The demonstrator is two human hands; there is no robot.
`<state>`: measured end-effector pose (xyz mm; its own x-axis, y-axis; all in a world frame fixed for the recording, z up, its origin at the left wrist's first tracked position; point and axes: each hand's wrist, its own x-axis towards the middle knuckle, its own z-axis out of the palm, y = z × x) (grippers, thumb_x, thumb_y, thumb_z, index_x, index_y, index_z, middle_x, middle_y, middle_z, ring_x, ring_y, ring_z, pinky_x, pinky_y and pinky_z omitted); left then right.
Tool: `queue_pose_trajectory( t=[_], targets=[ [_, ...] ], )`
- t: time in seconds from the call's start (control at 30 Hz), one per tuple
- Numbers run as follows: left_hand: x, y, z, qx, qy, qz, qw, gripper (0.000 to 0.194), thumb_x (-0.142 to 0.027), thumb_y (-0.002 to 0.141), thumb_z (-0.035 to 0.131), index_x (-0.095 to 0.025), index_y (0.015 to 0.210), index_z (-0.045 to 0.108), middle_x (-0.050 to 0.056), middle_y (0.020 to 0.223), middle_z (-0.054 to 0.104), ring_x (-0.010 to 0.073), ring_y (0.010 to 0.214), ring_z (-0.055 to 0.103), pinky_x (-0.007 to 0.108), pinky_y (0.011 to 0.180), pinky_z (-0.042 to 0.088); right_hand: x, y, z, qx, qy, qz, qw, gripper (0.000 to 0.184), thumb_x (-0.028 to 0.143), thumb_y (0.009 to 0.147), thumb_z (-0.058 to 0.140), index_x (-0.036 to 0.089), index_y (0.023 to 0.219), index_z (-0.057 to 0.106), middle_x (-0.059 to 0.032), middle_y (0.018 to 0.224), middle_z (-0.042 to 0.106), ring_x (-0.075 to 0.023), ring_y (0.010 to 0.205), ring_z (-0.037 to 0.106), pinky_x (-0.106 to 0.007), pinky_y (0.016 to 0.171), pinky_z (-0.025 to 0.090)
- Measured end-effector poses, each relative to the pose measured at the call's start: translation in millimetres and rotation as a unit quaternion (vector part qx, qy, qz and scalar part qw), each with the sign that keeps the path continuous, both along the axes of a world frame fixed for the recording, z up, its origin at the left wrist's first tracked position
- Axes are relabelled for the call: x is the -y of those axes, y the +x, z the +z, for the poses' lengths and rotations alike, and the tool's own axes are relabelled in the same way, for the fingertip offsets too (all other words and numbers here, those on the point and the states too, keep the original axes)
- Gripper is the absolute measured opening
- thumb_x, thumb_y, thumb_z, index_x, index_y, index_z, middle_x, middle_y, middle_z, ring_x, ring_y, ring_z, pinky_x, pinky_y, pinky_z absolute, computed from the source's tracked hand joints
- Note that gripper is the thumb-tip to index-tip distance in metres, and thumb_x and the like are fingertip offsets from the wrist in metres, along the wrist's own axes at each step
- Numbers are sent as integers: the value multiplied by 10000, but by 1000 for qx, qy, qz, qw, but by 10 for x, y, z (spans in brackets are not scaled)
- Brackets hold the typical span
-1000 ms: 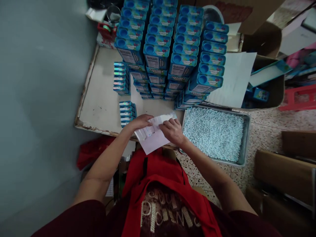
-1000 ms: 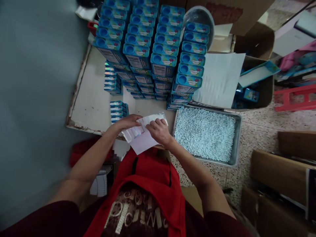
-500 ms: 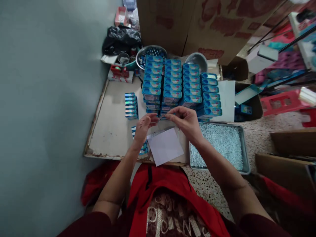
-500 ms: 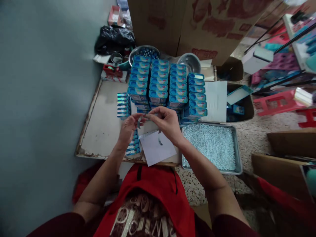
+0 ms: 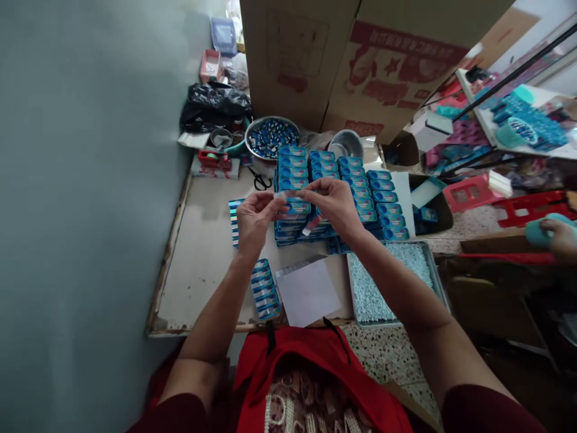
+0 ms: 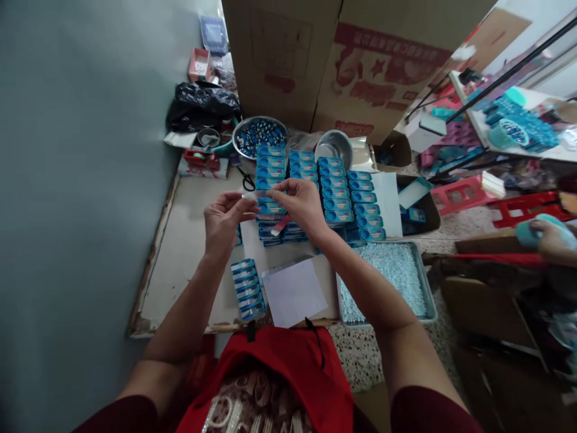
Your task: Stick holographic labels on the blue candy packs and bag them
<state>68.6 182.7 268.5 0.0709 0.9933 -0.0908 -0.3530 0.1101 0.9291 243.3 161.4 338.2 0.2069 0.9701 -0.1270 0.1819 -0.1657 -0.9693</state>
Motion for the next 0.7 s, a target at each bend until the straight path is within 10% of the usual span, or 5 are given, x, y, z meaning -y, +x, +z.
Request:
queue_pose_trajectory(
  t=[0.17,0.47,0.7],
  targets=[
    [-460,22,129,-93,34,20,995,356,-532,893,838,-194,882,726,47,801,768,162,636,727,255,556,553,-468,79,-67,92,20,-24,995,326,500,809,846,200,737,742,14,637,600,-149,592,568,-287,527,459],
    [-1782,256,4,-172,15,10,985,219,-248,856,825,-157,692,711,25,604,682,116,480,575,212,466,423,-1584,234,-120,327,-54,-75,941,191,340,800,794,152,808,820,-21,669,648,-200,772,642,-306,737,468],
    [-2067,250,-215,-166,-26,-28,985,249,-246,830,888,-140,698,705,65,638,699,146,513,632,228,509,486,-1777,203,-209,367,-97,-61,923,215,325,782,794,138,881,831,-71,782,715,-245,857,673,-337,813,499]
  ],
)
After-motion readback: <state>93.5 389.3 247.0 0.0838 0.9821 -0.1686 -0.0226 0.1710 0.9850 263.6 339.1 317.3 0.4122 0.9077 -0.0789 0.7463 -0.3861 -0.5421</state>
